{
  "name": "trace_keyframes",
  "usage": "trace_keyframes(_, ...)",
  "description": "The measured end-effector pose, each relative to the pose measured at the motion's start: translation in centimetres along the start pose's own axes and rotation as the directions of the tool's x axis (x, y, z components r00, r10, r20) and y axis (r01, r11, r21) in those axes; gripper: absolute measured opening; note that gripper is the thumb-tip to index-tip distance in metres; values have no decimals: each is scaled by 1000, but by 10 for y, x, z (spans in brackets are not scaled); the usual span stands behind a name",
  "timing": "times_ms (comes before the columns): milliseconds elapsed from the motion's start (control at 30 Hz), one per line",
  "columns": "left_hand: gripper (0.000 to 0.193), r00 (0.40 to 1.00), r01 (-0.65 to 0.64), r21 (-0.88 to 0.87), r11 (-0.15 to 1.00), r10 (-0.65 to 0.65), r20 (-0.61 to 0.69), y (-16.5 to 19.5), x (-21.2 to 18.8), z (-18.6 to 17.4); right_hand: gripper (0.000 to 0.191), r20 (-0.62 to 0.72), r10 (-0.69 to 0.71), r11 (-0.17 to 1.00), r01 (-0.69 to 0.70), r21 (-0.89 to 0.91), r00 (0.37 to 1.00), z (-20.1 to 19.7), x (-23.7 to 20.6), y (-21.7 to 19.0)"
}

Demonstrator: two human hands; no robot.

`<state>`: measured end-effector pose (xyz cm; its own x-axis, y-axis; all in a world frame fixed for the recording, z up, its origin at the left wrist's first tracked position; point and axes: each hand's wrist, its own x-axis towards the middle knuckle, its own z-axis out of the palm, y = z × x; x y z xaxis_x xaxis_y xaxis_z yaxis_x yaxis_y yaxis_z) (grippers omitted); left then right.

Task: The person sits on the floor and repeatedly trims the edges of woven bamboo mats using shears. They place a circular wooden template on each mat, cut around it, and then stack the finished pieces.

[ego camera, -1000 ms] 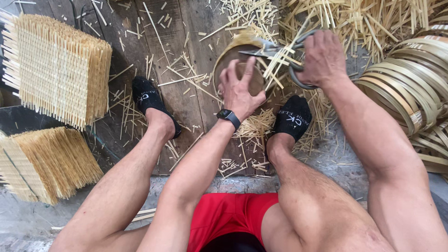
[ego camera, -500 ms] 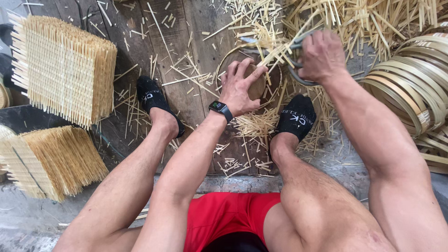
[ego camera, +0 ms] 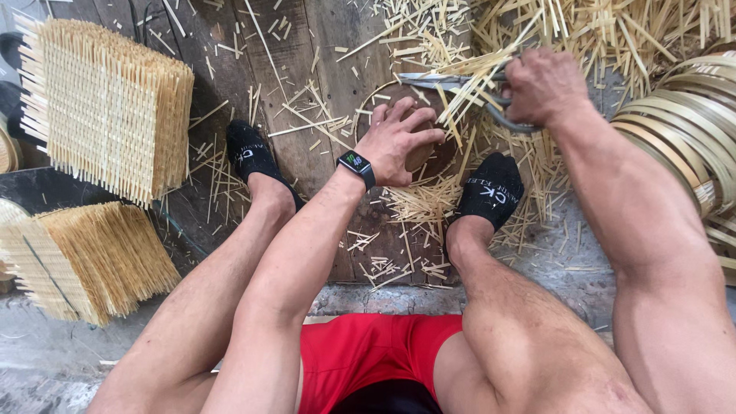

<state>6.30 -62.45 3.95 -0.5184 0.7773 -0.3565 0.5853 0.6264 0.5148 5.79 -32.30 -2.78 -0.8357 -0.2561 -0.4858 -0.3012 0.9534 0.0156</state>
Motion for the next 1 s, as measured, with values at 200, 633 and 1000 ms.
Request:
trace_keyframes(200, 90, 989, 40, -32, 999, -44, -141, 3, 0, 13, 37, 52, 431, 782, -401, 477, 901, 1, -4, 37)
trace_keyframes(633, 104, 761, 347, -399, 848, -504, -409, 28, -7, 35, 49, 0, 215, 922, -203, 331, 977, 27, -48, -7)
trace_keyframes(1000, 105, 918, 253, -296, 921, -325, -227, 13, -8, 18, 22, -112, 141, 984, -126, 128, 984, 34, -33, 28)
